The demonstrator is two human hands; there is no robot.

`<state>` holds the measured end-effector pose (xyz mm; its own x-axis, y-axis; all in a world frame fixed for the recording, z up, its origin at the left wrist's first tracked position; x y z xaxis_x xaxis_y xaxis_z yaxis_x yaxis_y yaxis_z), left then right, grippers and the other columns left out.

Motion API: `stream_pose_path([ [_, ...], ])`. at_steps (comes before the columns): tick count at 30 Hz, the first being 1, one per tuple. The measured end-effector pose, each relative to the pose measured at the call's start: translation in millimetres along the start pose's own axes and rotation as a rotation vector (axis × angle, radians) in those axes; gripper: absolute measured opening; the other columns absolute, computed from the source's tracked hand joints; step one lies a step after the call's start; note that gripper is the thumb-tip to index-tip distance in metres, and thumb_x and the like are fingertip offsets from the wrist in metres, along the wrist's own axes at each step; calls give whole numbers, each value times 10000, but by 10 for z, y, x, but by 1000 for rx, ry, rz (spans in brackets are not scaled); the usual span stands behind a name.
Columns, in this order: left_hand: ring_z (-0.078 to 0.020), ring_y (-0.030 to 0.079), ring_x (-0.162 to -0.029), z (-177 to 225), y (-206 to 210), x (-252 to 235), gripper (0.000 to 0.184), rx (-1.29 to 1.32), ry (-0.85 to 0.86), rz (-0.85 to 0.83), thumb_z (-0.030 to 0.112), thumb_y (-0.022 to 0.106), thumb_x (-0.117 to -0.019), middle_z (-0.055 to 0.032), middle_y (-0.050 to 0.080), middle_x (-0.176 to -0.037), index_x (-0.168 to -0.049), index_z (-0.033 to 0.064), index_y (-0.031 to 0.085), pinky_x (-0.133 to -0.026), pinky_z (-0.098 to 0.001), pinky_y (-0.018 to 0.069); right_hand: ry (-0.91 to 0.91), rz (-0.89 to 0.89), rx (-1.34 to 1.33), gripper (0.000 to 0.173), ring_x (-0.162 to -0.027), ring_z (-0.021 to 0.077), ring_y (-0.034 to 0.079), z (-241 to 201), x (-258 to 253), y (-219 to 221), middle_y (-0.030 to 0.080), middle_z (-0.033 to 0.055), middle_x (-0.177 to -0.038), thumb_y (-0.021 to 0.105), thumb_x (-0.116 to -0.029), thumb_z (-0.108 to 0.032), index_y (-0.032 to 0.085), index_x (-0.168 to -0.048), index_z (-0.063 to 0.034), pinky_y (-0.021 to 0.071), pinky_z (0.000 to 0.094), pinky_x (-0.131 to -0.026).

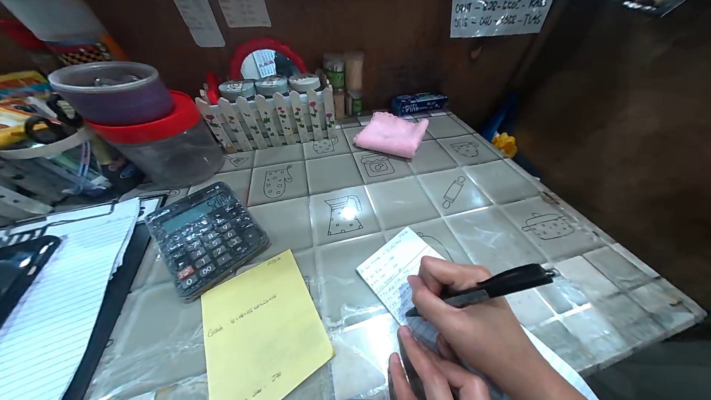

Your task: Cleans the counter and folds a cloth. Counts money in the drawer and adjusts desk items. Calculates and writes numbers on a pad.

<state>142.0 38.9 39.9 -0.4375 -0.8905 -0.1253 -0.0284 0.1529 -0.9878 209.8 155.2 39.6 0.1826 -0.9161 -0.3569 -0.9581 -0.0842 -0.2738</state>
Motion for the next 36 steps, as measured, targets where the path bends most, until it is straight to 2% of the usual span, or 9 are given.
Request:
stream_pose_path([
  [5, -507, 575, -1249, -4, -3, 7, 257, 9, 5, -8, -20, 441, -1024, -329, 610, -1281, -1208, -69, 614, -982, -600, 480, -3, 17, -3, 272, -493, -4, 490, 11, -5, -23, 491, -66, -556, 629, -897, -93, 545, -644, -146, 391, 140, -448],
  [8, -510, 577, -1247, 8, 5, 1, 315, -41, 16, -32, -9, 418, -1034, -351, 574, -1345, -1284, -109, 582, -979, -586, 483, -1, 62, 15, 276, -491, 15, 504, 22, -17, -90, 494, -54, -553, 639, -892, -116, 540, -637, -154, 410, 154, -445],
  [20, -505, 579, -1241, 9, 4, 0, 292, -62, 22, -28, -18, 415, -1031, -343, 586, -1321, -1250, -96, 590, -963, -579, 491, -14, 62, 7, 277, -496, 20, 511, 18, -11, -83, 501, -51, -557, 647, -909, -139, 553, -649, -152, 423, 160, -452],
  [25, -501, 585, -1244, 3, 1, -2, 260, -20, 14, -7, -18, 447, -1023, -322, 615, -1294, -1209, -76, 619, -971, -596, 489, -11, -19, -128, 312, -520, 29, 543, -16, 1, -39, 540, -32, -587, 681, -953, -160, 561, -668, -122, 446, 164, -471],
  [31, -510, 578, -1250, 13, 8, 4, 261, -3, -5, -1, -18, 450, -1022, -328, 621, -1277, -1203, -62, 632, -976, -594, 489, 13, -34, -70, 276, -504, 11, 522, -12, 8, 25, 512, -51, -566, 639, -917, -95, 559, -655, -129, 422, 150, -456],
  [36, -514, 586, -1240, 17, 7, 27, 271, -7, -14, 17, -5, 436, -1033, -356, 603, -1292, -1216, -85, 619, -980, -594, 490, 3, -34, -26, 279, -508, 0, 513, -11, 20, 34, 512, -61, -568, 637, -919, -108, 559, -653, -136, 405, 149, -455],
])
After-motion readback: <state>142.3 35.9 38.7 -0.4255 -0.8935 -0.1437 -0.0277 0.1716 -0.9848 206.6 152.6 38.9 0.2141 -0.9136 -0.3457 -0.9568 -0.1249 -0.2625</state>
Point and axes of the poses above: each hand's wrist, its own x-axis away from the middle knuckle, its own y-axis out of the palm, z = x × y, the point moved 5 cm from there along -x, towards the middle knuckle
